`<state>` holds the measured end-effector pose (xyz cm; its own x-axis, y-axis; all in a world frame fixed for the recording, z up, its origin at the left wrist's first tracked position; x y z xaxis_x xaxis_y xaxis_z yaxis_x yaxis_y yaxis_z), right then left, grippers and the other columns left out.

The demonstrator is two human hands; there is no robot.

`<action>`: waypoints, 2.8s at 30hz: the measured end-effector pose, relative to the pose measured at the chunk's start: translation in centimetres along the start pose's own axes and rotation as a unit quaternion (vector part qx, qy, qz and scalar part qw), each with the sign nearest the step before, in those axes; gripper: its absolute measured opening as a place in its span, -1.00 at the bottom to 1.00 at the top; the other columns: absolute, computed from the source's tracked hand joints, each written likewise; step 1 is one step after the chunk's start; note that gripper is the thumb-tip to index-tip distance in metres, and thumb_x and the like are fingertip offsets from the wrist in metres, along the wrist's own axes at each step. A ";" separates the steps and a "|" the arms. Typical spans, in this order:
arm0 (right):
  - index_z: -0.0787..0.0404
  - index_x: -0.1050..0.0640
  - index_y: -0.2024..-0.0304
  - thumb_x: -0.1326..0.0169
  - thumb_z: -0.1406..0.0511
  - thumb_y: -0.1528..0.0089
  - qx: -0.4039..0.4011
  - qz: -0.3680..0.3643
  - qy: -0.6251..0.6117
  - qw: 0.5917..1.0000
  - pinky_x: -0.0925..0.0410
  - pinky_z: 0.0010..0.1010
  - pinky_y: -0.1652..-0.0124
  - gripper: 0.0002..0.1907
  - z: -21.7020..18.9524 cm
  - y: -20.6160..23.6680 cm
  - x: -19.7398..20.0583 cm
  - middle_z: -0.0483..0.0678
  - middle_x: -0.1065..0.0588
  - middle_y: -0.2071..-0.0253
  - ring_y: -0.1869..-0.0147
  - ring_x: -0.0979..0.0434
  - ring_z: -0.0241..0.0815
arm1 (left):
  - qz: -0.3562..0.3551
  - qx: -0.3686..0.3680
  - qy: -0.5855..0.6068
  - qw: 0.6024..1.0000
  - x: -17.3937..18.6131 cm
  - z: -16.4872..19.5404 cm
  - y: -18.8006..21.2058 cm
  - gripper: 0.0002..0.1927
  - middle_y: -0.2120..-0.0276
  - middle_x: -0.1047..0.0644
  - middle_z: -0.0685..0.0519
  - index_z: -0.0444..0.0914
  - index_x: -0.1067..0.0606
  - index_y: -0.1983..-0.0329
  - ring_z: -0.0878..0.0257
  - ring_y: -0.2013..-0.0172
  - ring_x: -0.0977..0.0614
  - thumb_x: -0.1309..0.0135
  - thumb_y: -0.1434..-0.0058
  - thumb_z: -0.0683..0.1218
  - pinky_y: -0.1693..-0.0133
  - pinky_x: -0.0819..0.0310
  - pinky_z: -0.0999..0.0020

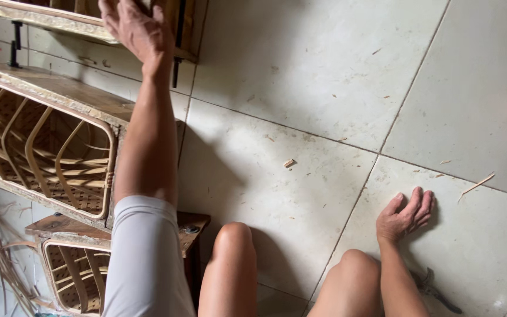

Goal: The person sits on the floor fitting curved bamboo strips into a rectangular woven basket frame held in a wooden jig. They press strips into place, tap them with a hammer, apply glue from a squeeze bottle along the rim, trim with pliers, and move finished frames aside.

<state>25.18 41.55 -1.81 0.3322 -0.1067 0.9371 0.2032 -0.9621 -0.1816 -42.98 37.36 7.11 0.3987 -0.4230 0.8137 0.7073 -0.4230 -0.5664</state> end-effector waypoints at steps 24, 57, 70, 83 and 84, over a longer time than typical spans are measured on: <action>0.22 -0.20 -0.49 -0.14 0.12 -0.42 -0.130 -0.091 -0.202 0.966 -0.08 0.04 -0.44 -0.30 -0.3 -1.9 1.8 0.18 -0.19 -0.50 -0.59 -0.15 0.21 | -0.224 -0.176 0.263 0.922 18.4 11.3 26.2 -0.69 0.30 -0.57 -0.05 -0.27 -0.52 0.02 -0.10 -0.31 -0.38 -0.23 -0.17 -0.17 -0.36 -0.07 -0.14; 0.37 -0.35 -0.32 -0.12 0.29 -0.26 0.136 -0.217 -0.138 0.957 -0.42 0.07 0.03 -0.40 -7.0 1.0 10.6 0.42 -0.54 0.14 0.07 -0.56 0.44 | -0.212 -0.357 0.344 0.842 25.5 10.8 35.9 -0.56 0.16 -0.63 -0.10 -0.23 -0.55 0.03 -0.19 -0.33 -0.33 -0.43 -0.11 0.02 -0.38 -0.04 -0.16; 0.27 -0.38 -0.37 -0.22 0.25 -0.21 0.147 -0.126 -0.061 0.979 -0.37 -0.07 -0.16 -0.31 11.7 15.7 22.3 0.32 -0.49 -0.23 -0.22 -0.48 0.16 | -0.355 -0.552 0.378 0.653 42.3 10.7 53.4 -0.33 -0.36 -0.41 -0.13 -0.19 -0.36 -0.40 0.00 -0.45 -0.25 -0.28 -0.21 -0.10 -0.45 -0.09 0.01; 0.54 0.08 -0.46 -0.25 -0.05 -0.11 0.010 -0.053 -0.312 0.949 -0.25 -0.04 -0.30 0.21 2.8 36.2 18.2 0.53 -0.09 -0.41 -0.44 -0.25 0.43 | -0.436 -0.213 0.110 0.867 25.3 6.6 38.5 -0.24 -0.02 -0.50 -0.38 -0.24 -0.13 -0.43 -0.35 -0.01 -0.56 0.07 -0.40 0.33 -0.05 -0.41 -0.21; 0.55 0.03 -0.44 -0.24 -0.08 -0.12 0.032 -0.025 -0.291 0.956 -0.29 -0.05 -0.29 0.19 2.9 36.4 17.9 0.53 -0.14 -0.38 -0.40 -0.31 0.44 | -0.447 -0.206 0.099 0.865 25.3 6.3 38.5 -0.24 -0.01 -0.50 -0.38 -0.23 -0.13 -0.43 -0.35 0.00 -0.57 0.07 -0.39 0.33 -0.04 -0.41 -0.21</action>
<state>41.25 5.32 7.48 0.7732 0.1154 0.6236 0.2826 -0.9430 -0.1759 -1.98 15.40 6.74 -0.3369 0.1093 0.9352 0.3969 -0.8842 0.2463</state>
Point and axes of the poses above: each hand's wrist, its own y-axis away from the middle knuckle, its own x-axis out of the back of the hand, z = x × y, the point moved 7 cm from there along -y, towards the middle knuckle
